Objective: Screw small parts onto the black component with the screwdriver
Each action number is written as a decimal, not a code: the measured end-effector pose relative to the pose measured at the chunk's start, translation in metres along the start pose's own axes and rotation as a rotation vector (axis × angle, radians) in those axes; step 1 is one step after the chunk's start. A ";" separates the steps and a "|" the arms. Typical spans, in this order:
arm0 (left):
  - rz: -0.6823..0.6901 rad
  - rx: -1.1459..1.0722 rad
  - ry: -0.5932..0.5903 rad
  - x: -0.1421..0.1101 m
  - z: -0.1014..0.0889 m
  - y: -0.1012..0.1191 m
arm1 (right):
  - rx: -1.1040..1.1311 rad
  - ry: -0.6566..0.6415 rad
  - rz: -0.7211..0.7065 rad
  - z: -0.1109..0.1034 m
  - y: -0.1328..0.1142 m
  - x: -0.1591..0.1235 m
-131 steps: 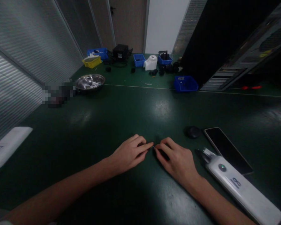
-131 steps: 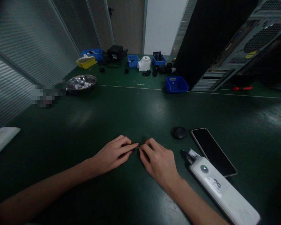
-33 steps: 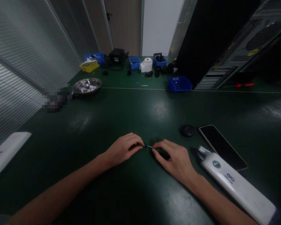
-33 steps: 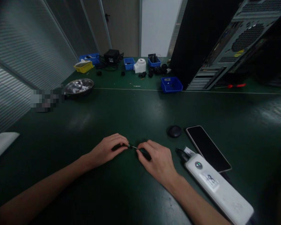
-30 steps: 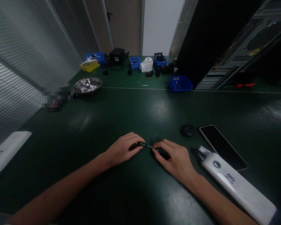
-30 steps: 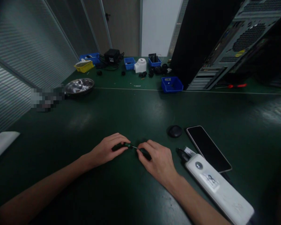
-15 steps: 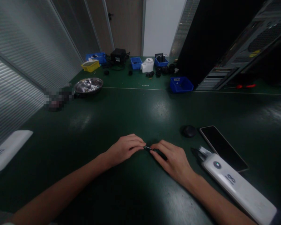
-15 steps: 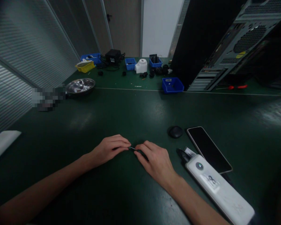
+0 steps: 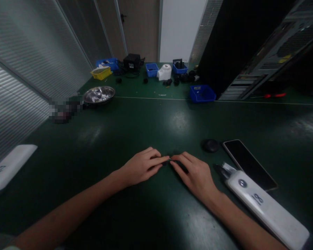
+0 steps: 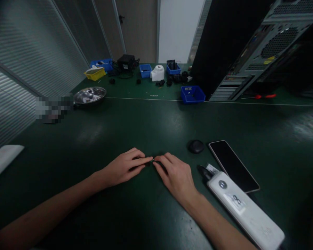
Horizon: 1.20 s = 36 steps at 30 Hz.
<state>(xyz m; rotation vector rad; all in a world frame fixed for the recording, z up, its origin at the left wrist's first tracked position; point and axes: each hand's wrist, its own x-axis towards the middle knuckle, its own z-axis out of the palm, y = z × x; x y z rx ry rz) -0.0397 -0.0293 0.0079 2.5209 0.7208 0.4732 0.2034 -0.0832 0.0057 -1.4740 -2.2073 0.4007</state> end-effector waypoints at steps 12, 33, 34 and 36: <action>-0.051 -0.079 0.041 -0.001 0.001 0.008 | -0.169 0.084 0.168 -0.003 0.011 0.001; -0.940 0.516 0.394 -0.154 -0.142 -0.170 | -0.073 0.075 0.184 -0.001 0.011 0.000; -1.014 0.534 0.427 -0.165 -0.148 -0.175 | -0.067 0.069 0.187 -0.002 0.011 0.000; -1.135 0.538 0.463 -0.180 -0.155 -0.180 | -0.058 0.061 0.191 -0.002 0.010 0.000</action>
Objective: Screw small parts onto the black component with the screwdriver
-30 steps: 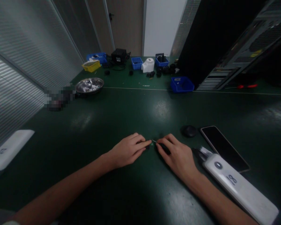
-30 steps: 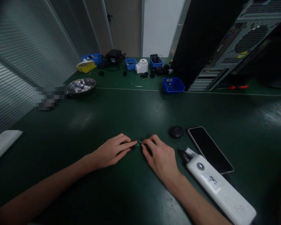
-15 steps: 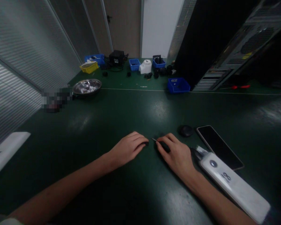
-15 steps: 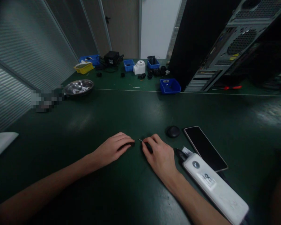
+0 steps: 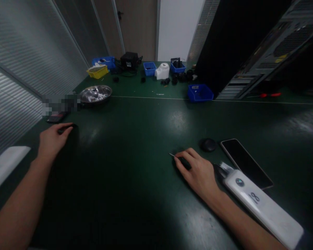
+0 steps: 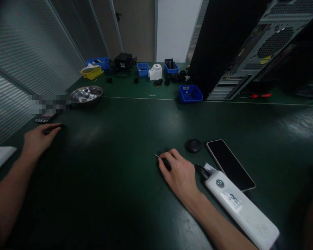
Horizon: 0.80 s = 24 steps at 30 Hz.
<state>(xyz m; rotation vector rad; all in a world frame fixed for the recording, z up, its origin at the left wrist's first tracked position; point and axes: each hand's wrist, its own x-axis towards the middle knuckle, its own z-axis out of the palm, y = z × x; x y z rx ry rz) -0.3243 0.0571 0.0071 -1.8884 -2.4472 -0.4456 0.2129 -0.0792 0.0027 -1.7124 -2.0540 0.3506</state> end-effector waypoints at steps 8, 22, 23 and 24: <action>-0.012 -0.059 0.059 -0.006 0.004 -0.006 | 0.006 -0.006 -0.005 -0.001 -0.001 -0.001; 0.211 0.056 0.165 -0.009 0.007 -0.001 | 0.002 -0.004 0.010 0.000 -0.001 -0.001; 0.219 0.089 0.157 -0.010 0.006 0.000 | 0.003 -0.005 0.008 0.000 -0.001 -0.001; 0.227 0.127 0.147 -0.010 0.005 0.001 | 0.004 -0.004 0.005 0.000 -0.001 -0.001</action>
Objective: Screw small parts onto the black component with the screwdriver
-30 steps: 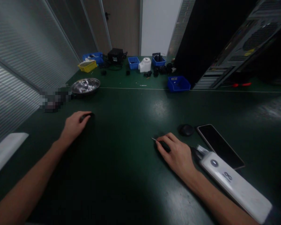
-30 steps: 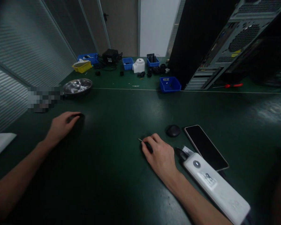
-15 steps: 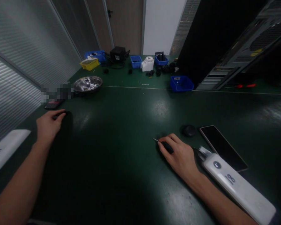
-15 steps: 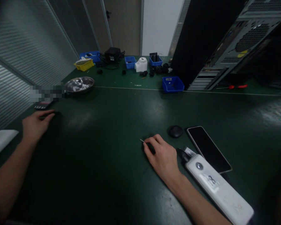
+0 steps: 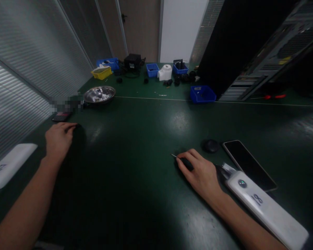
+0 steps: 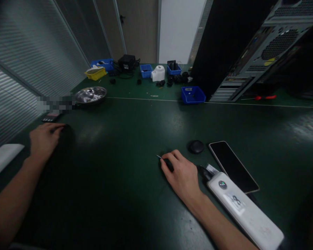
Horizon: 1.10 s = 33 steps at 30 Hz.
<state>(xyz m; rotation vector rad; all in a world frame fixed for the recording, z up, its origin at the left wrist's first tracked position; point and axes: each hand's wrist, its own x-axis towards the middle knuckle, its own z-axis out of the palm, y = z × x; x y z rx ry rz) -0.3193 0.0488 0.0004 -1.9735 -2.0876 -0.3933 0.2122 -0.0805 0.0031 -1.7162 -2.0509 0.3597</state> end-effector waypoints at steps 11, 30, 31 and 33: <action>-0.002 0.112 -0.029 0.000 -0.007 0.011 | -0.007 0.006 -0.007 0.001 0.003 -0.001; -0.015 0.064 0.036 -0.013 -0.002 0.019 | -0.024 0.021 -0.037 0.001 0.003 -0.002; -0.016 0.055 0.042 -0.012 -0.002 0.018 | -0.022 0.019 -0.038 0.001 0.004 -0.002; -0.018 0.044 0.044 -0.011 -0.002 0.017 | -0.022 0.014 -0.036 0.001 0.004 -0.002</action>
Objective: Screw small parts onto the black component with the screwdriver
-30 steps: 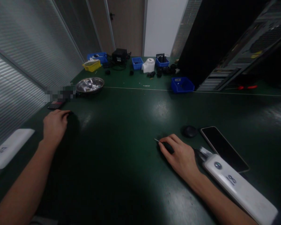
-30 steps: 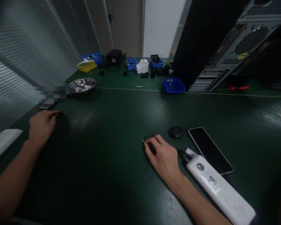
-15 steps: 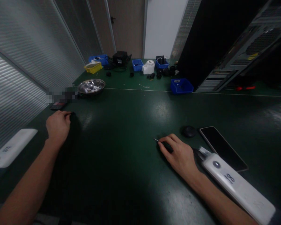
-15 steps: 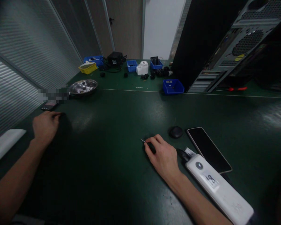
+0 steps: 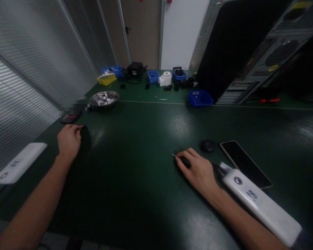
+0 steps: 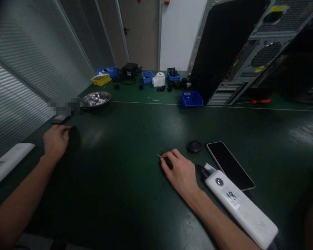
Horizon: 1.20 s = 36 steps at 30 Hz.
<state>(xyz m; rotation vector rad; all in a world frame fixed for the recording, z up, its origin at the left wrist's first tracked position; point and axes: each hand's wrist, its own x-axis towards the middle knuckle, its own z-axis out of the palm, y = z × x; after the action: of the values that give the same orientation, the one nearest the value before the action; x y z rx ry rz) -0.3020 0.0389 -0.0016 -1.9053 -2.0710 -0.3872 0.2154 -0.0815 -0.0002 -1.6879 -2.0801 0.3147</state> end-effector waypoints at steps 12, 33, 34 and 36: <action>-0.001 0.064 -0.065 0.001 -0.005 0.002 | 0.008 -0.001 0.003 -0.001 -0.002 0.000; -0.002 -0.272 -0.209 0.011 -0.027 0.061 | 0.044 -0.008 -0.011 0.001 -0.024 0.010; 0.054 -0.331 -0.230 0.006 -0.029 0.082 | 0.044 0.003 -0.013 0.002 -0.028 0.012; 0.217 -0.512 -0.280 -0.006 -0.033 0.131 | 0.050 0.012 -0.009 0.004 -0.034 0.019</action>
<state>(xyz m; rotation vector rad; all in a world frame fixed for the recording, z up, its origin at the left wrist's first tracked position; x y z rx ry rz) -0.1703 0.0316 0.0261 -2.5845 -2.0361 -0.6850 0.1808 -0.0705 0.0154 -1.6473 -2.0536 0.3497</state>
